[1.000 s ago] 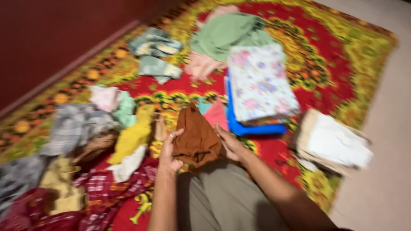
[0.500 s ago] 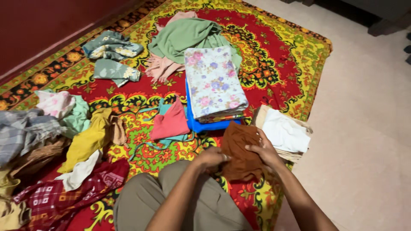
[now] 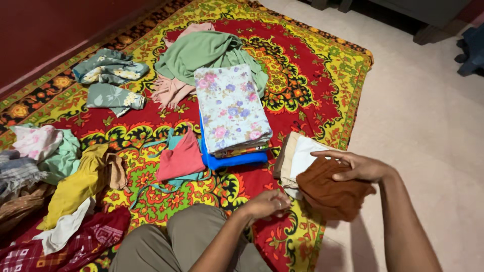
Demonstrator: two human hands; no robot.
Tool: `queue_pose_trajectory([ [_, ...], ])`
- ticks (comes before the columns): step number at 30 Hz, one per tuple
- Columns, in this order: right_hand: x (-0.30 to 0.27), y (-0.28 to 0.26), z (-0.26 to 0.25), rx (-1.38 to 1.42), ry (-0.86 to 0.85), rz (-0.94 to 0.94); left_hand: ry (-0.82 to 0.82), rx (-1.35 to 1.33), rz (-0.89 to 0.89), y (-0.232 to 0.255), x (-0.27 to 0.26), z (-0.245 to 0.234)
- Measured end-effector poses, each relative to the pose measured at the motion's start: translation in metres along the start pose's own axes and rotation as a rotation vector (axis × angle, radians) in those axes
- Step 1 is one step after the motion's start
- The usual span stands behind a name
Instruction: The person sorts and folds various items of clothing, including t-shirts and small pieces of fabric, while sitting on a patterned rug. They handle each item by hand, shaking them out and placing them into organized piles.
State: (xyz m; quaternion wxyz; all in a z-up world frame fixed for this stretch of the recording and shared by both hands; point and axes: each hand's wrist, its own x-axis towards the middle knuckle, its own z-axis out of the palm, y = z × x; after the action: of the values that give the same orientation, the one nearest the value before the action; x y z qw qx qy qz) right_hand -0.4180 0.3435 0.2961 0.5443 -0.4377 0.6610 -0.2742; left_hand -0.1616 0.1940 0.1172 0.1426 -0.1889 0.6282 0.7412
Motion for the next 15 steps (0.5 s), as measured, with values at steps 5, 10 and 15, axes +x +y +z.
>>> queue_pose_trajectory([
  [5, 0.042, 0.019, 0.002, -0.185, -0.245, 0.097, 0.136, -0.352, 0.028, 0.000, -0.014, -0.026],
  [10, 0.126, 0.099, 0.086, -0.333, -0.114, 0.050, 0.385, -0.613, 0.077, -0.004, -0.050, -0.084],
  [15, 0.128, 0.151, 0.193, -0.776, 0.731, -0.294, 0.657, -0.693, 0.231, 0.010, -0.116, -0.146],
])
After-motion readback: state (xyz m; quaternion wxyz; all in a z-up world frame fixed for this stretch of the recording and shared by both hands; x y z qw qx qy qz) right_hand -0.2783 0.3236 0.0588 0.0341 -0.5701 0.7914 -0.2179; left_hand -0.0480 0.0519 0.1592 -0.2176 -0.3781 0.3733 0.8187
